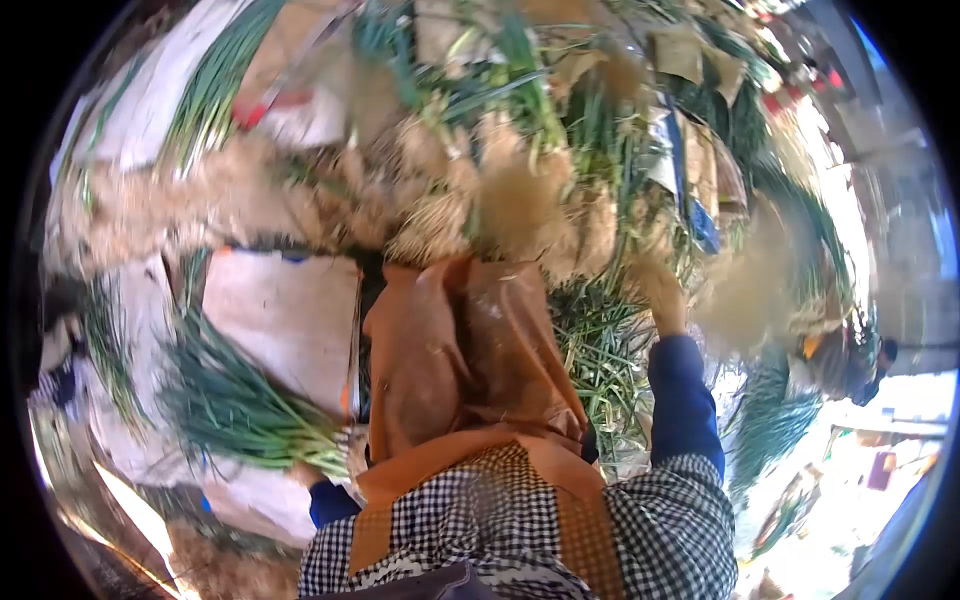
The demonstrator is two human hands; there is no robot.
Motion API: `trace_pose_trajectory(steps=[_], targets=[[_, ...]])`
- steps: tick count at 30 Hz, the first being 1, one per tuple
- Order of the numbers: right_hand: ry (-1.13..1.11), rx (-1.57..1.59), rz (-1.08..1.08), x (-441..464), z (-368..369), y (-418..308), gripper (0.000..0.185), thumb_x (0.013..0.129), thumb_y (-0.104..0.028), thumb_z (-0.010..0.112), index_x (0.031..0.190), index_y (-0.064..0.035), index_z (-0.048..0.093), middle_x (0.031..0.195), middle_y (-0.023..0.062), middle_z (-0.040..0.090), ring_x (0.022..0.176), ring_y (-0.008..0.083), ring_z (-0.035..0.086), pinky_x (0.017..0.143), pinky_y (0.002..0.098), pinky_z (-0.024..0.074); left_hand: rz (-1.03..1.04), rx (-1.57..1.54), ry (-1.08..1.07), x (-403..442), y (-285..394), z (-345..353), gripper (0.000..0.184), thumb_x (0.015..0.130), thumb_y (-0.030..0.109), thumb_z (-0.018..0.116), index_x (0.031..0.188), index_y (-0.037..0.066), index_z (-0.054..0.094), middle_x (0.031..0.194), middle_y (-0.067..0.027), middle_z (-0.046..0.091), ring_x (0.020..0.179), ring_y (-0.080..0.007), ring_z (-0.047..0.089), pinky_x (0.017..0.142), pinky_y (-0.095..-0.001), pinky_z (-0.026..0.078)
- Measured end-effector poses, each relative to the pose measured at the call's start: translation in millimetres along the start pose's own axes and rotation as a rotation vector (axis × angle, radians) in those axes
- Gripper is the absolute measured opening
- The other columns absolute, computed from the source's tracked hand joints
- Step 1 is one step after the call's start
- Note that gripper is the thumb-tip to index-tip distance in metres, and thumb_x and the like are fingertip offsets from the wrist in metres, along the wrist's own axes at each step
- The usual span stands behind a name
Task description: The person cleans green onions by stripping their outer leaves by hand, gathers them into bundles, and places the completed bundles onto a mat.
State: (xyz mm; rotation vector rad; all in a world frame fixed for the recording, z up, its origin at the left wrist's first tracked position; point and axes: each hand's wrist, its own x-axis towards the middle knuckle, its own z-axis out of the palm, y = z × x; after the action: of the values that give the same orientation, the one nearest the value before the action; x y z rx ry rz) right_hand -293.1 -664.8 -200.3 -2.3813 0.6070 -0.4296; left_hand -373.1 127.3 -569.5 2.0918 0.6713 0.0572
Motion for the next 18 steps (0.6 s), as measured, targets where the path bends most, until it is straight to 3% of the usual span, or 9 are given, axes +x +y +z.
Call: trace_pose_trajectory(steps=[1, 2, 3, 7, 9, 11, 12, 16, 18], targets=[[0.064, 0.048, 0.016, 24.0, 9.6, 14.1, 0.034, 0.084, -0.032, 0.056, 0.098, -0.001, 0.061, 0.08, 0.0084, 0.062, 0.075, 0.0149, 0.058, 0.069, 0.0269, 0.0447, -0.19, -0.925, 0.099, 3.5, 37.8, 3.3, 0.035, 0.085, 0.01, 0.047, 0.117, -0.004, 0.049, 0.114, -0.0157, 0.055, 0.095, -0.0233, 0.054, 0.088, -0.0321, 0.041], [0.071, -0.032, 0.248, 40.0, 12.0, -41.0, 0.035, 0.082, -0.033, 0.058, 0.1, -0.0029, 0.062, 0.082, 0.0081, 0.063, 0.075, 0.0146, 0.058, 0.068, 0.0266, 0.0449, -0.107, -0.706, 0.214, -1.2, 122.6, 7.2, 0.034, 0.084, 0.007, 0.046, 0.116, -0.004, 0.05, 0.115, -0.0145, 0.054, 0.096, -0.0219, 0.052, 0.087, -0.0308, 0.041], [0.206, -0.151, 0.12, 64.3, 34.8, -11.0, 0.039, 0.081, -0.037, 0.06, 0.102, -0.0036, 0.062, 0.083, 0.0082, 0.064, 0.076, 0.0158, 0.059, 0.069, 0.0269, 0.0452, -0.054, -0.473, 0.342, -13.0, 251.3, 7.8, 0.033, 0.083, 0.004, 0.046, 0.114, -0.004, 0.05, 0.115, -0.0133, 0.052, 0.097, -0.0206, 0.051, 0.086, -0.0295, 0.041], [0.226, -0.136, 0.047, 105.7, 92.3, -57.7, 0.058, 0.072, -0.04, 0.07, 0.113, -0.002, 0.056, 0.095, 0.0143, 0.064, 0.086, 0.0206, 0.06, 0.075, 0.0312, 0.0469, 0.25, -0.622, -0.074, -11.8, 433.3, 53.2, 0.029, 0.085, -0.001, 0.043, 0.113, -0.004, 0.05, 0.112, -0.0123, 0.051, 0.1, -0.0194, 0.05, 0.089, -0.0292, 0.042], [-0.006, -0.497, 0.245, 114.1, 95.1, -77.6, 0.066, 0.068, -0.053, 0.066, 0.109, -0.0018, 0.058, 0.1, 0.0189, 0.062, 0.093, 0.031, 0.06, 0.081, 0.0345, 0.0469, 0.616, -0.616, -0.173, -19.1, 480.5, 93.7, 0.027, 0.086, 0.0, 0.043, 0.112, -0.002, 0.051, 0.108, -0.0121, 0.054, 0.097, -0.0199, 0.053, 0.086, -0.0298, 0.044], [-0.082, -0.429, 0.214, 127.4, 98.8, -45.2, 0.067, 0.068, -0.053, 0.065, 0.11, -0.0007, 0.057, 0.1, 0.0194, 0.062, 0.094, 0.0314, 0.06, 0.08, 0.0357, 0.0477, 0.871, -0.53, -0.303, -49.2, 556.7, 127.1, 0.022, 0.088, 0.002, 0.046, 0.108, 0.0, 0.054, 0.11, -0.0115, 0.057, 0.093, -0.0192, 0.058, 0.081, -0.0286, 0.048], [-0.159, -0.388, 0.175, 139.5, 101.4, -14.0, 0.068, 0.069, -0.052, 0.065, 0.111, 0.0004, 0.056, 0.1, 0.0198, 0.062, 0.095, 0.0319, 0.06, 0.079, 0.0368, 0.0485, 0.622, -0.657, -0.525, -69.6, 583.9, 136.7, 0.021, 0.089, 0.004, 0.047, 0.108, 0.0, 0.054, 0.111, -0.0112, 0.057, 0.091, -0.0193, 0.059, 0.081, -0.0286, 0.048], [-0.228, 1.1, 0.202, 124.5, -6.7, 1.1, 0.052, 0.077, -0.029, 0.065, 0.116, 0.0018, 0.051, 0.09, 0.011, 0.063, 0.077, 0.0234, 0.06, 0.069, 0.0351, 0.0488, 0.486, -0.76, -0.916, -103.8, 608.9, 188.0, 0.022, 0.09, 0.006, 0.046, 0.109, 0.0, 0.055, 0.103, -0.0112, 0.061, 0.088, -0.0173, 0.06, 0.08, -0.028, 0.048], [-0.173, 1.312, 0.12, 97.8, -55.2, -3.1, 0.048, 0.078, -0.027, 0.063, 0.115, 0.0011, 0.051, 0.09, 0.01, 0.062, 0.077, 0.0223, 0.059, 0.07, 0.0342, 0.0484, 0.425, -0.711, -0.985, -122.0, 619.6, 195.2, 0.023, 0.09, 0.007, 0.046, 0.111, 0.001, 0.055, 0.098, -0.0103, 0.062, 0.085, -0.0157, 0.06, 0.078, -0.0268, 0.047]])
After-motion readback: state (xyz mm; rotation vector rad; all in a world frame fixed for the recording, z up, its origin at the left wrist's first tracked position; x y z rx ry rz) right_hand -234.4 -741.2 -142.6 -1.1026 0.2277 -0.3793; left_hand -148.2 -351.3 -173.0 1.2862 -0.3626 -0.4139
